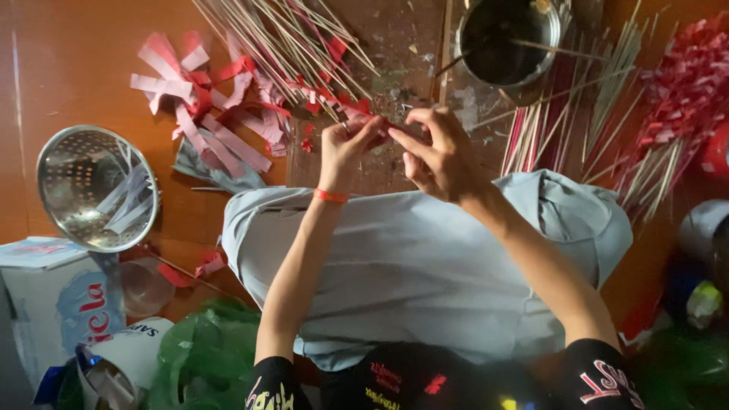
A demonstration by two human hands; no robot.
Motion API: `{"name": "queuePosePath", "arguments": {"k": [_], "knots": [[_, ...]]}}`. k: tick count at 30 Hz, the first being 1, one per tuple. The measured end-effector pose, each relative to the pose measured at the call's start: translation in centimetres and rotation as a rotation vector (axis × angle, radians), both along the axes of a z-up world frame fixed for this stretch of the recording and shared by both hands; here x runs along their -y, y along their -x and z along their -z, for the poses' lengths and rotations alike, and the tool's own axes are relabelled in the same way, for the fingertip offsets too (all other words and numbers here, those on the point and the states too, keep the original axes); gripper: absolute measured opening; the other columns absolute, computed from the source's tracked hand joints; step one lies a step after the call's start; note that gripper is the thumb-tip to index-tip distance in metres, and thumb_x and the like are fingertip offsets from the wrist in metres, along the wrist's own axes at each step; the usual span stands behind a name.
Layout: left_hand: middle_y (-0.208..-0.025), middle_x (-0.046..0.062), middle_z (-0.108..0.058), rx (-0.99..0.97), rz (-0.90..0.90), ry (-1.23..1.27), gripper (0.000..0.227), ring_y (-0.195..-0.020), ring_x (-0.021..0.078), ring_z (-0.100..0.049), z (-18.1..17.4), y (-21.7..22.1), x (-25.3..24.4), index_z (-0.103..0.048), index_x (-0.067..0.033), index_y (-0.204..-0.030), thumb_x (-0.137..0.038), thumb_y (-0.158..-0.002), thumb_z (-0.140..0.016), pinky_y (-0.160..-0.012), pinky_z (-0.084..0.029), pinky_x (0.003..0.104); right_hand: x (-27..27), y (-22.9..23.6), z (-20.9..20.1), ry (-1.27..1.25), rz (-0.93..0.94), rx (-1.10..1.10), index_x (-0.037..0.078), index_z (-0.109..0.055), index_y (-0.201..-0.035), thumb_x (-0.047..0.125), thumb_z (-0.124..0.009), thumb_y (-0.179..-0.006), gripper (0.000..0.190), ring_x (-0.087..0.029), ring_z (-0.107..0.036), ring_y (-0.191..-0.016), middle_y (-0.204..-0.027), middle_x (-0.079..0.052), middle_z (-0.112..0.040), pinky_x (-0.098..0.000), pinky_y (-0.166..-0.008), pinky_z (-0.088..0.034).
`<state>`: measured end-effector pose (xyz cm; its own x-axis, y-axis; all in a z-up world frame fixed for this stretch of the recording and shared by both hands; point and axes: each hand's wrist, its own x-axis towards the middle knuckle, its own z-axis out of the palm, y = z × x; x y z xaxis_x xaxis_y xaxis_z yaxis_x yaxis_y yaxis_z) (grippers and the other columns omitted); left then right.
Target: Assembling small red paper decorations onto thin wooden sticks using glue.
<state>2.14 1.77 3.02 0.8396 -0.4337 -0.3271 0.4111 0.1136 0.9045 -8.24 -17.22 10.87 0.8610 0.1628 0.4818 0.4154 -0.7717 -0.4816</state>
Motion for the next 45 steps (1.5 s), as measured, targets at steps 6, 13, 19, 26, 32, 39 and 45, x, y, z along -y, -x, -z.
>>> {"name": "queuePosePath", "arguments": {"k": [6, 13, 19, 26, 32, 39, 45], "knots": [[-0.099, 0.011, -0.077, -0.040, -0.038, 0.200, 0.023, -0.088, 0.0154, -0.074, 1.0, 0.5, 0.6, -0.075, 0.0081, -0.108, -0.012, -0.098, -0.071, -0.083, -0.064, 0.030, -0.1, 0.1, 0.9, 0.075, 0.019, -0.014, 0.000, -0.074, -0.123, 0.021, -0.059, -0.097, 0.036, -0.030, -0.054, -0.105, -0.122, -0.017, -0.058, -0.0435, -0.093, -0.050], [-0.101, 0.011, -0.077, -0.023, -0.036, 0.200, 0.022, -0.089, 0.0164, -0.075, 1.3, 0.2, 0.7, -0.075, 0.0073, -0.110, -0.010, -0.099, -0.071, -0.084, -0.064, 0.032, 0.9, 0.1, 2.3, -0.022, 0.045, -0.001, 0.002, -0.073, -0.128, 0.026, -0.055, -0.099, 0.041, -0.030, -0.056, -0.108, -0.124, -0.017, -0.059, -0.0456, -0.095, -0.051], [-0.102, 0.014, -0.078, 0.005, -0.097, 0.125, 0.021, -0.091, 0.0179, -0.074, 1.6, -0.2, 0.2, -0.076, 0.0086, -0.111, -0.010, -0.100, -0.071, -0.082, -0.061, 0.031, 2.5, -0.5, 1.5, -0.283, 0.216, -0.414, 0.007, -0.065, -0.138, 0.025, -0.057, -0.107, 0.038, -0.022, -0.065, -0.077, -0.104, -0.013, -0.075, -0.0387, -0.068, -0.051], [-0.107, 0.016, -0.077, -0.092, -0.107, 0.321, 0.023, -0.097, 0.0227, -0.076, 1.8, -0.3, 0.0, -0.073, 0.0083, -0.114, -0.009, -0.100, -0.067, -0.091, -0.063, 0.036, 1.8, 0.2, 2.3, -0.451, 0.153, -0.447, 0.009, -0.071, -0.131, 0.014, -0.068, -0.104, 0.027, -0.011, -0.071, -0.074, -0.097, -0.008, -0.079, -0.0265, -0.063, -0.054], [-0.112, 0.020, -0.076, -0.147, -0.147, 0.374, 0.022, -0.103, 0.0271, -0.075, 1.6, -0.2, 0.0, -0.071, 0.0073, -0.117, -0.007, -0.102, -0.066, -0.094, -0.062, 0.040, 0.5, 0.4, 2.3, -0.315, 0.240, -0.257, 0.009, -0.073, -0.129, 0.012, -0.076, -0.099, 0.030, -0.013, -0.075, -0.076, -0.099, -0.007, -0.080, -0.0273, -0.063, -0.056], [-0.121, 0.022, -0.072, -0.197, -0.135, 0.480, 0.037, -0.114, 0.0306, -0.071, 1.7, 0.2, 0.5, -0.060, 0.0116, -0.131, -0.013, -0.103, -0.063, -0.103, -0.060, 0.045, 0.8, 0.0, 4.7, -0.315, 0.312, -0.118, 0.005, -0.069, -0.133, 0.009, -0.079, -0.097, 0.038, -0.016, -0.077, -0.082, -0.104, -0.008, -0.079, -0.0284, -0.070, -0.060], [-0.118, 0.028, -0.072, -0.190, 0.021, 0.514, 0.055, -0.125, 0.0337, -0.067, -4.0, 1.5, 0.6, -0.054, 0.0129, -0.142, -0.030, -0.109, -0.048, -0.115, -0.052, 0.044, 3.0, -0.8, 6.8, -0.401, 0.370, -0.110, 0.001, -0.067, -0.135, 0.005, -0.078, -0.100, 0.037, -0.016, -0.072, -0.080, -0.099, -0.009, -0.079, -0.0272, -0.069, -0.055]]}}
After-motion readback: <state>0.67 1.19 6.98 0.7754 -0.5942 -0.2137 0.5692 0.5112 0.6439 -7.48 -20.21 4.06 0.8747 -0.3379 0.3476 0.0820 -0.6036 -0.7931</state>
